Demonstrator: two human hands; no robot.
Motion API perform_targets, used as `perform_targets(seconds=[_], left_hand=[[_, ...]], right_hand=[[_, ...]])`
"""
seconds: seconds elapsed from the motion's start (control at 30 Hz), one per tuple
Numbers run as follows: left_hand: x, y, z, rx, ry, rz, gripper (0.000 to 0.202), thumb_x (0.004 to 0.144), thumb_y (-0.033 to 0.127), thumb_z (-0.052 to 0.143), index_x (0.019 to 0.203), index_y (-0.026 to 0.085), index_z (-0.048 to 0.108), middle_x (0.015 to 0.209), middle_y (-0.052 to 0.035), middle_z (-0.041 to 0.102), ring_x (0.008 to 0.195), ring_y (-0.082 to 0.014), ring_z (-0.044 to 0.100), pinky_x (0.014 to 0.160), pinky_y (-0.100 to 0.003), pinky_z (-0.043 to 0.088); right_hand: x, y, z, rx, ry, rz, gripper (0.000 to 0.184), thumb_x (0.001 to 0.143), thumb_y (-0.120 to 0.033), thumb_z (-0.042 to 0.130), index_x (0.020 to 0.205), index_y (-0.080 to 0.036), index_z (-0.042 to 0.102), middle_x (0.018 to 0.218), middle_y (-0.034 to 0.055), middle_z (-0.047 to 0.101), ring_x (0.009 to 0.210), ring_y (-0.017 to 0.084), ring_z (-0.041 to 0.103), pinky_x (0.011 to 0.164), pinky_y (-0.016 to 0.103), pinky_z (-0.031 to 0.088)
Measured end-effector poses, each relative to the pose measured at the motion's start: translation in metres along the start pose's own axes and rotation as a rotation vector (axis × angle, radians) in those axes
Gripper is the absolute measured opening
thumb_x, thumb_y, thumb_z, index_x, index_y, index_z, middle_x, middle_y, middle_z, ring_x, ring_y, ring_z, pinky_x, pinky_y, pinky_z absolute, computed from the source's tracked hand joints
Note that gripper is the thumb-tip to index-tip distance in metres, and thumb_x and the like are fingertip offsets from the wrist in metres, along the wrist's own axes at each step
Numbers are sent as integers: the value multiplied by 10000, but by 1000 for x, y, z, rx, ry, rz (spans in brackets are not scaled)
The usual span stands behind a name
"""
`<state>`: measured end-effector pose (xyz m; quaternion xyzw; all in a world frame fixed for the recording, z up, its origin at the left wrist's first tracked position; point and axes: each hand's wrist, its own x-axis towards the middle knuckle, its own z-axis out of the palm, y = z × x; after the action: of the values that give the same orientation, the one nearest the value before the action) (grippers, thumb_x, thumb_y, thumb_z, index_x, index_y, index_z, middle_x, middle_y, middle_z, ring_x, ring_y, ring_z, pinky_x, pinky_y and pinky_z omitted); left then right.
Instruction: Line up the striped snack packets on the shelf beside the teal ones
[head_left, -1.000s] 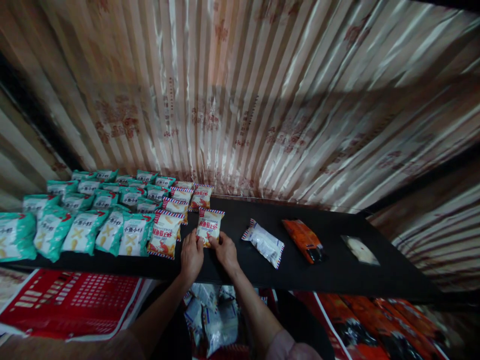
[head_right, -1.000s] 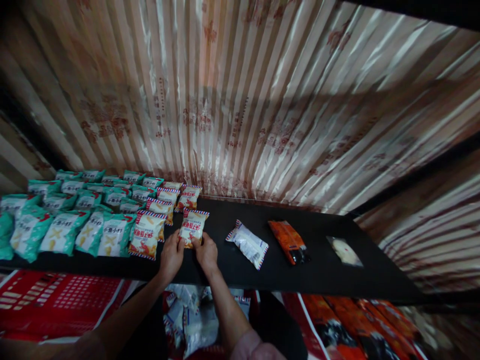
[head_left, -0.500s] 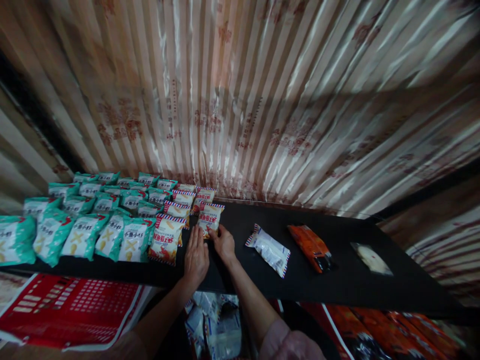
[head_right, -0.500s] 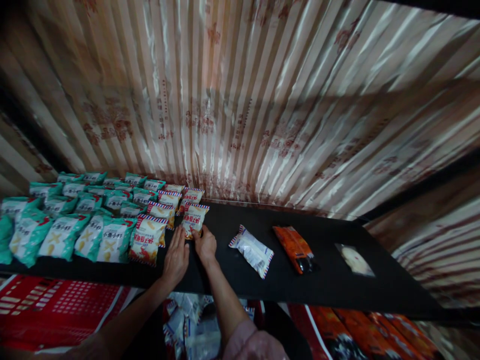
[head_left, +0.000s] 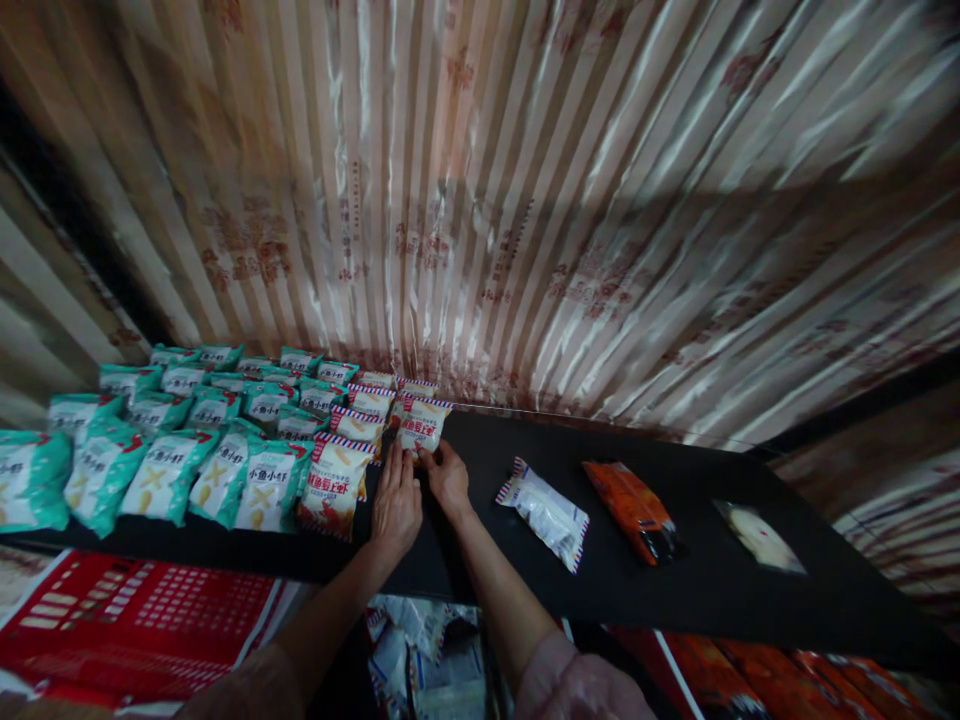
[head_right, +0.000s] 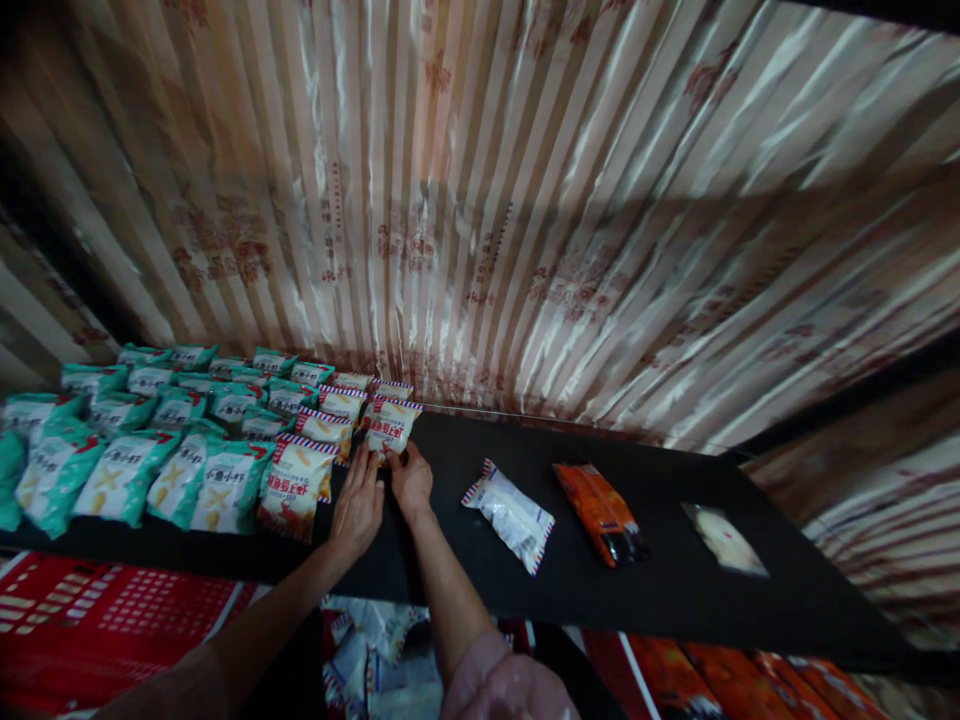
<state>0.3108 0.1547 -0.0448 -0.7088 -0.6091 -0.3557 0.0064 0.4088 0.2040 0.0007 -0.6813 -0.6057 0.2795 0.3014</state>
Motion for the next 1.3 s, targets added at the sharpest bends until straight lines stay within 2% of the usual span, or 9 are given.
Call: perform_targets(seconds=[0.43, 0.63, 0.8, 0.9, 1.0, 1.07, 1.3], left_hand=[[3, -10, 6, 36, 21, 1, 467, 850, 139, 367, 1311, 62, 382, 1447, -185, 289, 1361, -272, 195, 1064, -463, 324], [1, -10, 6, 47, 14, -26, 471, 844, 131, 382, 1308, 55, 387, 1454, -185, 273, 1360, -274, 200, 1076, -452, 307], [1, -10, 7, 53, 14, -31, 461, 838, 127, 392, 1292, 47, 404, 1437, -200, 301, 1357, -281, 209, 1074, -458, 305], [1, -10, 8, 46, 18, -17, 468, 831, 124, 395, 1293, 52, 403, 1439, -201, 296, 1359, -284, 201, 1068, -468, 312], [1, -10, 7, 44, 19, -12, 483, 822, 116, 395, 1302, 61, 393, 1442, -198, 292, 1360, -284, 195, 1064, -478, 317], [2, -10, 7, 46, 20, -14, 488, 817, 112, 395, 1302, 53, 393, 1438, -202, 297, 1360, -283, 195, 1067, -475, 314], [2, -9, 6, 32, 28, 1, 472, 835, 134, 375, 1299, 51, 400, 1436, -187, 312, 1367, -269, 177, 1072, -476, 306]], right_hand=[[3, -5, 3, 25, -22, -48, 249, 808, -328, 495, 980, -198, 621, 848, 25, 687, 755, 152, 614, 639, 223, 420], [4, -9, 2, 39, -30, -77, 274, 809, -319, 490, 1031, -219, 614, 863, 8, 688, 766, 153, 621, 678, 230, 430], [8, -6, 4, 10, -69, -57, 280, 813, -327, 481, 1014, -185, 615, 865, 38, 682, 771, 172, 622, 676, 249, 436], [8, -1, 8, 16, -30, -54, 363, 807, -328, 485, 1123, -164, 557, 924, 64, 673, 811, 184, 625, 702, 263, 448], [6, 2, 15, 63, 86, -114, 530, 781, -326, 512, 1279, -165, 427, 1085, 91, 622, 925, 194, 604, 780, 283, 457], [5, 3, 18, 60, 120, -148, 573, 780, -333, 508, 1315, -163, 395, 1133, 109, 589, 958, 204, 589, 805, 298, 457], [8, 6, 18, 79, 60, -175, 533, 808, -296, 461, 1328, -204, 391, 1099, 73, 610, 965, 195, 580, 837, 303, 447]])
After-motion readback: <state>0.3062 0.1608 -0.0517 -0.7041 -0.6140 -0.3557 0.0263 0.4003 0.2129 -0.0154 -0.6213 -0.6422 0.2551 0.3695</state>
